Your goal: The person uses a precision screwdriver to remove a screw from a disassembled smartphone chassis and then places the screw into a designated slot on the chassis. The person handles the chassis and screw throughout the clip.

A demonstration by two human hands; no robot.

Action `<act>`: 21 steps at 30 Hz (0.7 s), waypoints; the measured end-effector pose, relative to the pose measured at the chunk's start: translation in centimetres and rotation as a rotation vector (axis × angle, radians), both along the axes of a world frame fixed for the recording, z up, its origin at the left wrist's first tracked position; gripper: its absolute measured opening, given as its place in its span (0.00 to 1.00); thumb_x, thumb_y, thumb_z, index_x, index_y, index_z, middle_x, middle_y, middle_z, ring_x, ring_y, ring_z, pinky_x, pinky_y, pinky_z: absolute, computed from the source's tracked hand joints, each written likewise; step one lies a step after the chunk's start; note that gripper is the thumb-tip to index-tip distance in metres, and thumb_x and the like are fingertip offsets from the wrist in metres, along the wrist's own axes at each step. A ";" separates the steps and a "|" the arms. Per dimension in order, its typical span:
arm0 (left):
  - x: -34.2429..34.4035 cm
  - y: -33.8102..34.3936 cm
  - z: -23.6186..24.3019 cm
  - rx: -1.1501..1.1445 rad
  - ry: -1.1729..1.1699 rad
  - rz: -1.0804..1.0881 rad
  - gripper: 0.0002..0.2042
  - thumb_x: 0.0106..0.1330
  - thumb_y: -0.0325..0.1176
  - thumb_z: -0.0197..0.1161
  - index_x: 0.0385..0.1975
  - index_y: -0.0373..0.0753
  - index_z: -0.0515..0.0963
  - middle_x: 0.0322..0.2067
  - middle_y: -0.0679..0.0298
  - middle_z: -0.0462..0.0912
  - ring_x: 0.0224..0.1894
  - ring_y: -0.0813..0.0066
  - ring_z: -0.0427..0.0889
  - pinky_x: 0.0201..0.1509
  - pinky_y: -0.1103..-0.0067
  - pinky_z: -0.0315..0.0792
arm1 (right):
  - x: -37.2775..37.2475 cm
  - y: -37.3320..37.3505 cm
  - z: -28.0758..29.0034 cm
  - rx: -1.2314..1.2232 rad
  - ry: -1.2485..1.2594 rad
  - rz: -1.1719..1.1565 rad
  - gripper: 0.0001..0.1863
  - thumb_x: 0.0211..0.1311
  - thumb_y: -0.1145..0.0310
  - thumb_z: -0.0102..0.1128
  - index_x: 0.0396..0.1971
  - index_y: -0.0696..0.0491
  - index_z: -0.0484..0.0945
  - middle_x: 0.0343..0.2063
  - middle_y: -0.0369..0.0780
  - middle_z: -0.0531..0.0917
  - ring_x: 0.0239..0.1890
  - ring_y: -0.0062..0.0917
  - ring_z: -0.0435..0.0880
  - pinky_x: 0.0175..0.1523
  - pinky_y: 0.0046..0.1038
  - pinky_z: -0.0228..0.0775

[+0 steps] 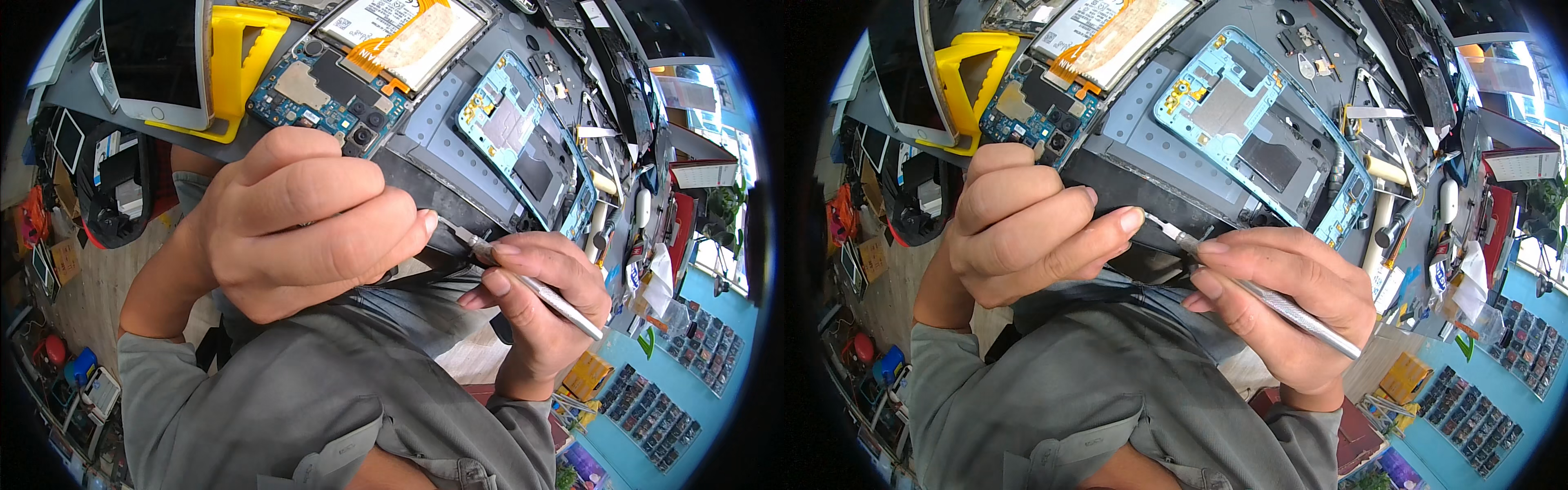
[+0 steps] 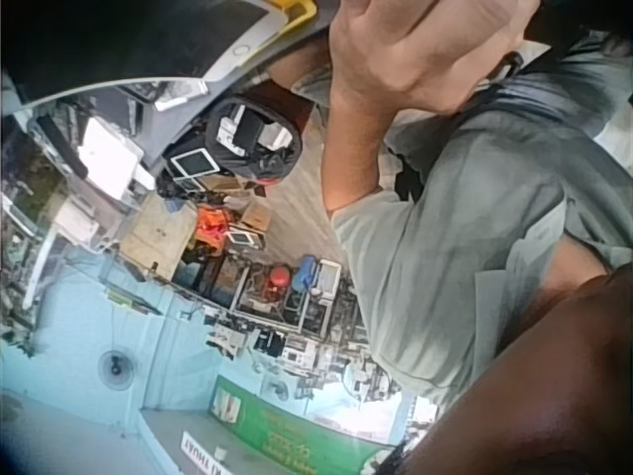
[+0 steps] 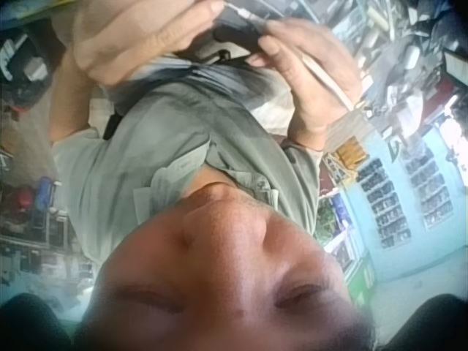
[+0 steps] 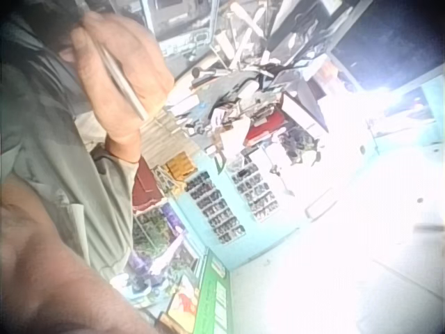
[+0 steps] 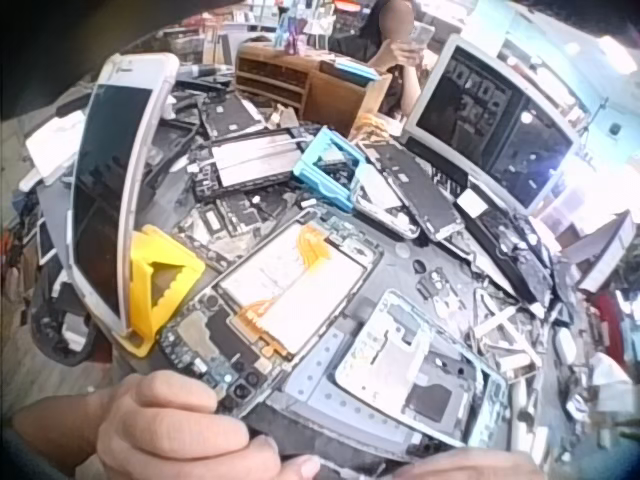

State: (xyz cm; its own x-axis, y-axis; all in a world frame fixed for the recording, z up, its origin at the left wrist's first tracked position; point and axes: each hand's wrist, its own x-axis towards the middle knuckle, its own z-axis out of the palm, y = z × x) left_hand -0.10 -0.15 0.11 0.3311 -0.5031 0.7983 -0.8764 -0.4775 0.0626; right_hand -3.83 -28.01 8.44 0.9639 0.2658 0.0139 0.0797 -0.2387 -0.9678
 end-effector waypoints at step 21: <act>0.2 0.1 0.0 0.003 -0.019 -0.004 0.15 0.59 0.34 0.79 0.47 0.47 0.95 0.47 0.72 0.80 0.45 0.71 0.77 0.42 0.72 0.73 | 0.1 0.3 0.3 0.002 0.034 -0.040 0.11 0.63 0.84 0.77 0.44 0.67 0.90 0.43 0.56 0.91 0.37 0.35 0.96 0.39 0.30 0.93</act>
